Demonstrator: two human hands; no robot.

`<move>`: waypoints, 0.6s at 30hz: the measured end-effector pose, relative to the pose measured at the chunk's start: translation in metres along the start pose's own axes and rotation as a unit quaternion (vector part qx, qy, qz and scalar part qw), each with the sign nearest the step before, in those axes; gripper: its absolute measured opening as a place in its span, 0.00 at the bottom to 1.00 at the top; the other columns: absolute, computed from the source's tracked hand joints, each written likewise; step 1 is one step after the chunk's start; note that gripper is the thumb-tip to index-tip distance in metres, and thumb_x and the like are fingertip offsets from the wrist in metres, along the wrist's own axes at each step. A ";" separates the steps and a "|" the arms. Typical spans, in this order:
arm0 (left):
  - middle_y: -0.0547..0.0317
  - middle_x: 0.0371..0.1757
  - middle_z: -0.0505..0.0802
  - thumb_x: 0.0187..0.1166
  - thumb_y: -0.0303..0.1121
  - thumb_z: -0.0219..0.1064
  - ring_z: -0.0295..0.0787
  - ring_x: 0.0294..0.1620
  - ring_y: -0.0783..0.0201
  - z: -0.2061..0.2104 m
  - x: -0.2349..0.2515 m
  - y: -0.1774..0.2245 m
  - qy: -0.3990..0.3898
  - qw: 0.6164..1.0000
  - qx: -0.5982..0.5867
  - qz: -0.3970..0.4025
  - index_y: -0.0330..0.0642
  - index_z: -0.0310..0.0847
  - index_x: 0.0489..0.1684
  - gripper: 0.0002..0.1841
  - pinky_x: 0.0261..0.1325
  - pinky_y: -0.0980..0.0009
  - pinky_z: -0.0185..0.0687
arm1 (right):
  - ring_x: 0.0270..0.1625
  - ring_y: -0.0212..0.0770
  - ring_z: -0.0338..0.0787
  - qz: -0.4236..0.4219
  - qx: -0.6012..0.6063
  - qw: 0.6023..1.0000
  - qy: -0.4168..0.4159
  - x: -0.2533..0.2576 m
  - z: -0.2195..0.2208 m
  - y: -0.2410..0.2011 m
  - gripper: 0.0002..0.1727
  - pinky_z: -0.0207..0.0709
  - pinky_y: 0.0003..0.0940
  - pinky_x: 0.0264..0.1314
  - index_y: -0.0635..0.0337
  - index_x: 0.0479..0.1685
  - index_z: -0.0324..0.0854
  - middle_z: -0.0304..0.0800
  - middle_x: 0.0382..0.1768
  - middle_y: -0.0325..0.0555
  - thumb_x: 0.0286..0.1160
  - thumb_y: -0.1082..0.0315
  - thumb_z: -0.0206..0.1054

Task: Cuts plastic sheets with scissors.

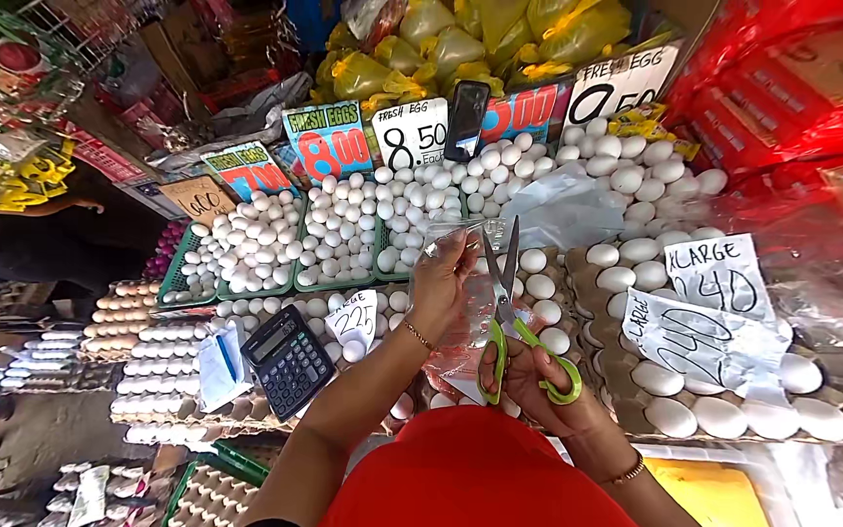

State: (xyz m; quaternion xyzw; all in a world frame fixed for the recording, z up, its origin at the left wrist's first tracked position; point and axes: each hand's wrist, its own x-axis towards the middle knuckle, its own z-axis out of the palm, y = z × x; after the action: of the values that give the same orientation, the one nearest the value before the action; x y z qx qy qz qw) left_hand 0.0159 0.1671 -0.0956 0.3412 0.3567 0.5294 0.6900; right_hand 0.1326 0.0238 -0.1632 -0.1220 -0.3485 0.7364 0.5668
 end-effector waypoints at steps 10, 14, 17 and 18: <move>0.49 0.46 0.94 0.84 0.21 0.62 0.94 0.43 0.61 -0.007 -0.018 -0.022 -0.020 1.000 0.004 -0.002 0.49 0.61 0.89 0.32 0.53 0.69 0.90 | 0.46 0.37 0.91 -0.069 0.032 0.997 0.026 0.015 0.008 0.001 0.39 0.84 0.31 0.54 0.58 0.57 0.85 0.92 0.44 0.45 0.73 0.28 0.61; 0.47 0.44 0.94 0.82 0.20 0.64 0.95 0.42 0.60 -0.009 -0.023 -0.027 -0.020 1.000 0.012 0.007 0.49 0.59 0.90 0.35 0.52 0.68 0.90 | 0.41 0.34 0.89 -0.077 0.016 0.996 0.049 0.016 0.007 0.002 0.38 0.83 0.28 0.49 0.57 0.53 0.85 0.90 0.38 0.41 0.73 0.27 0.60; 0.47 0.41 0.94 0.81 0.18 0.65 0.94 0.40 0.61 -0.013 -0.025 -0.029 -0.023 0.999 0.021 0.012 0.47 0.57 0.91 0.37 0.51 0.69 0.90 | 0.38 0.33 0.90 -0.079 0.010 0.995 0.067 0.015 0.007 0.003 0.38 0.84 0.27 0.46 0.57 0.51 0.86 0.90 0.34 0.40 0.72 0.27 0.60; 0.47 0.41 0.94 0.81 0.18 0.65 0.95 0.40 0.61 -0.014 -0.025 -0.030 -0.024 0.999 0.025 0.013 0.47 0.56 0.92 0.37 0.52 0.69 0.90 | 0.37 0.32 0.90 -0.078 0.008 0.994 0.070 0.014 0.007 0.003 0.38 0.84 0.27 0.46 0.56 0.51 0.86 0.90 0.33 0.40 0.72 0.27 0.60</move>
State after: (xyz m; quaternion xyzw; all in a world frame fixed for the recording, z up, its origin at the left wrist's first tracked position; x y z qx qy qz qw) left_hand 0.0137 0.1375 -0.1245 0.3760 0.3485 0.5209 0.6825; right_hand 0.1216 0.0342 -0.1572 -0.1411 -0.3104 0.6824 0.6465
